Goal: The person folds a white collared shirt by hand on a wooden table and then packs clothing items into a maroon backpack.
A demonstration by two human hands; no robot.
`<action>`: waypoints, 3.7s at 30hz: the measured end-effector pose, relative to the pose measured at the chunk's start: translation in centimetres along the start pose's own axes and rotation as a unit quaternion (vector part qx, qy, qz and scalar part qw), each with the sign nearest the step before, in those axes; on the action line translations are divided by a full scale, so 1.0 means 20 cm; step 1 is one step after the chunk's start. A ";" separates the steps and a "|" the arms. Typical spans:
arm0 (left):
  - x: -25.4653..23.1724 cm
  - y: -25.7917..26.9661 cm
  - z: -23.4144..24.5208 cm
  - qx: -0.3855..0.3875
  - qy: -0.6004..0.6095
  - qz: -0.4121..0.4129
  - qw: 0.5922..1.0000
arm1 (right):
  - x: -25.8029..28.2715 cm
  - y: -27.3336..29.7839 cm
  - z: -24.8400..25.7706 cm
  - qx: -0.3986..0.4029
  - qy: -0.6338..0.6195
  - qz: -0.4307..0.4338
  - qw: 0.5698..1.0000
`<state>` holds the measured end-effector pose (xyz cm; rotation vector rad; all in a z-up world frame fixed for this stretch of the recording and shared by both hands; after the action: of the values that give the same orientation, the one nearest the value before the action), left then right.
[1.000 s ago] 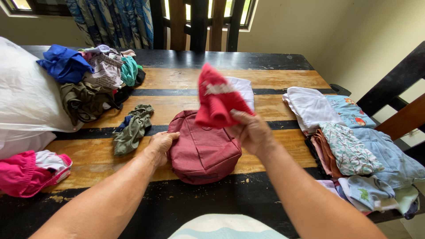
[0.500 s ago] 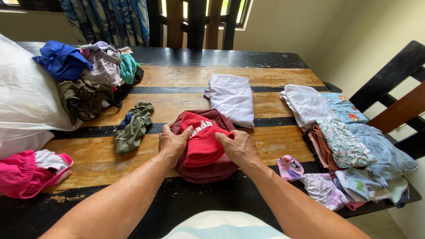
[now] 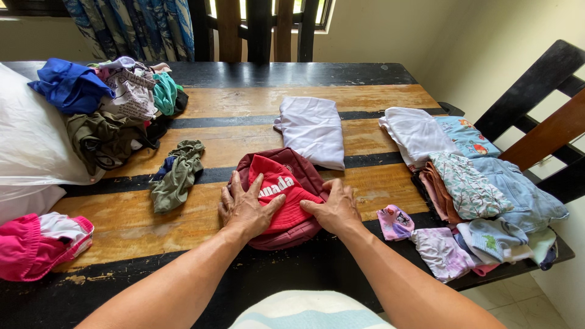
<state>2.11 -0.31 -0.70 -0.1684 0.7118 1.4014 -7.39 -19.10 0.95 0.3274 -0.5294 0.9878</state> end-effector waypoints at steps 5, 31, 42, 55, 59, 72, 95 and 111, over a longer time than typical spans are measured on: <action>0.02 0.01 0.01 -0.062 0.135 0.072 0.986 | -0.11 -0.05 -0.08 0.011 -0.152 -0.080 0.985; -0.50 -0.09 0.10 0.148 0.560 0.022 0.815 | -0.14 -0.26 0.39 -0.044 -0.532 0.100 0.839; -1.16 -0.35 -0.30 0.271 0.625 -0.053 0.730 | -0.61 -0.47 0.50 -0.134 -0.771 -0.076 0.618; -1.15 -0.92 -0.63 -0.002 0.211 -0.217 0.953 | -0.85 -0.76 0.64 -0.207 -0.724 0.033 0.657; -1.01 -0.79 -0.67 0.039 -0.152 -0.172 0.973 | -0.85 -0.86 0.63 -0.195 -0.725 0.024 0.660; -0.76 -0.80 -0.49 0.022 -0.191 -0.047 0.980 | -0.85 -1.22 0.24 -0.251 -0.533 -0.140 0.796; -0.95 -0.93 -0.50 -0.145 0.308 -0.098 0.935 | -0.41 -1.05 0.32 -0.168 0.180 0.346 0.905; -0.99 -0.85 -0.42 -0.167 0.271 -0.171 0.932 | -0.53 -1.22 0.33 -0.206 -0.155 0.289 0.922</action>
<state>15.09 -24.50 -1.49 -0.9346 0.8378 1.1299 7.01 -42.34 -0.10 -0.0684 -1.1467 1.3650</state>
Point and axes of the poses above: each hand's wrist, its own y-axis away from the middle knuckle, its own z-axis out of the back of the hand, x = y × z, the point moved 4 cm from there along -y, towards the middle knuckle, and after that the axes turned 10 degrees about z, right-handed, at the moved point
